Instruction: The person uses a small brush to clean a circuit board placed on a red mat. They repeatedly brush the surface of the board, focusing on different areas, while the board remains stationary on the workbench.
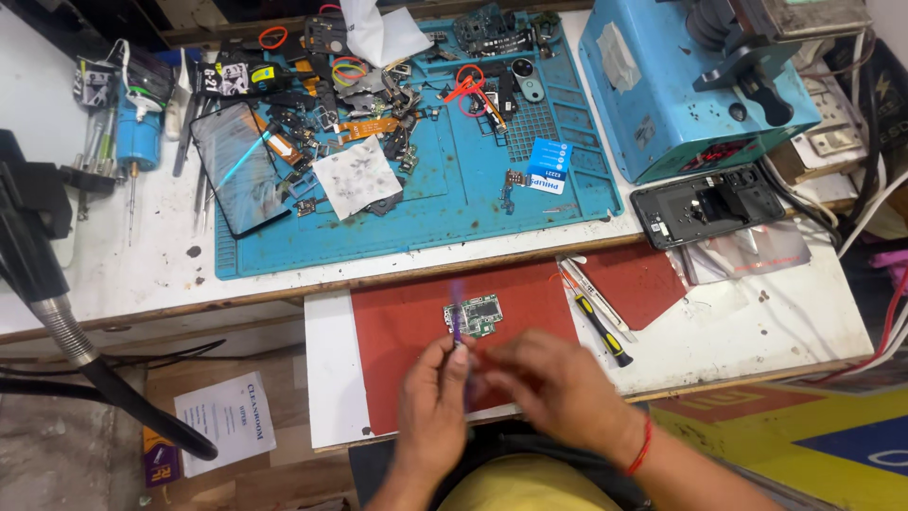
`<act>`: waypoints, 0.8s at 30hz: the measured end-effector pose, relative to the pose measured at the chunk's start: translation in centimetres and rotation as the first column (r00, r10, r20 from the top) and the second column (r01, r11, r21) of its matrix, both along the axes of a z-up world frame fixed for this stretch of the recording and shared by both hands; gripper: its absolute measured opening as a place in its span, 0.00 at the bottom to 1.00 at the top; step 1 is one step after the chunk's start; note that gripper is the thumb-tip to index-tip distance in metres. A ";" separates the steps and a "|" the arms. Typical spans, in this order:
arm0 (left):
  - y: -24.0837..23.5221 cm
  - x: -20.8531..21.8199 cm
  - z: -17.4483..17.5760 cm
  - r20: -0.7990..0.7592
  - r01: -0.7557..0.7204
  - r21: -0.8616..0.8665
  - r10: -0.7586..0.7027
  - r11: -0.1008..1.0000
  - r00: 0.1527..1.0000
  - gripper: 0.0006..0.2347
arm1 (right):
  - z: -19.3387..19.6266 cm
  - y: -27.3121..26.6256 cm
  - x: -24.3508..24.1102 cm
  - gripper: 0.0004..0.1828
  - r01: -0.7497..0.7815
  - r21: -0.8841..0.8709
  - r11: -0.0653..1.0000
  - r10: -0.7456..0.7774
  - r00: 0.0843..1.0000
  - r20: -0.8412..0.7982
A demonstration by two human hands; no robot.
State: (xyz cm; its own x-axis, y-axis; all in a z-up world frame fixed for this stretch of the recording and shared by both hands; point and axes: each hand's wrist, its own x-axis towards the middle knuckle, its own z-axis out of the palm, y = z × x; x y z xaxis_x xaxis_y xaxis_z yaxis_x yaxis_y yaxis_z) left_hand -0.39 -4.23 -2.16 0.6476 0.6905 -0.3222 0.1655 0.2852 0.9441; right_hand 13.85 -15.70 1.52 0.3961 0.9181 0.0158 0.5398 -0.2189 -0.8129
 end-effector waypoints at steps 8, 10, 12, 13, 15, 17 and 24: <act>4.4 -2.4 4.4 -0.500 0.451 0.745 -0.035 0.491 0.865 0.11 | 1.1 5.5 7.4 0.29 -0.364 -0.224 0.904 0.421 0.851 0.315; 4.2 -2.6 4.1 -0.458 0.414 0.797 -0.008 0.441 0.889 0.09 | 0.6 6.4 8.0 0.27 -0.434 -0.238 0.869 0.491 0.817 0.302; 4.2 -2.4 3.1 -0.404 0.348 0.861 0.085 0.371 0.911 0.07 | 0.0 6.8 8.6 0.25 -0.507 -0.192 0.840 0.542 0.785 0.299; 4.2 -2.3 2.6 -0.399 0.344 0.875 0.104 0.340 0.911 0.08 | -0.3 6.8 8.7 0.25 -0.492 -0.179 0.852 0.523 0.794 0.308; 3.6 -2.4 1.6 -0.404 0.352 0.889 0.138 0.294 0.904 0.09 | -0.9 6.2 8.6 0.26 -0.468 -0.159 0.870 0.494 0.815 0.305; 2.4 -2.9 1.2 -0.429 0.393 0.888 0.122 0.237 0.895 0.09 | -1.3 5.7 8.5 0.25 -0.459 -0.196 0.867 0.498 0.814 0.300; 3.3 -3.0 1.6 -0.514 0.456 0.836 0.146 0.304 0.845 0.12 | -0.9 5.6 8.0 0.23 -0.370 -0.150 0.917 0.399 0.833 0.383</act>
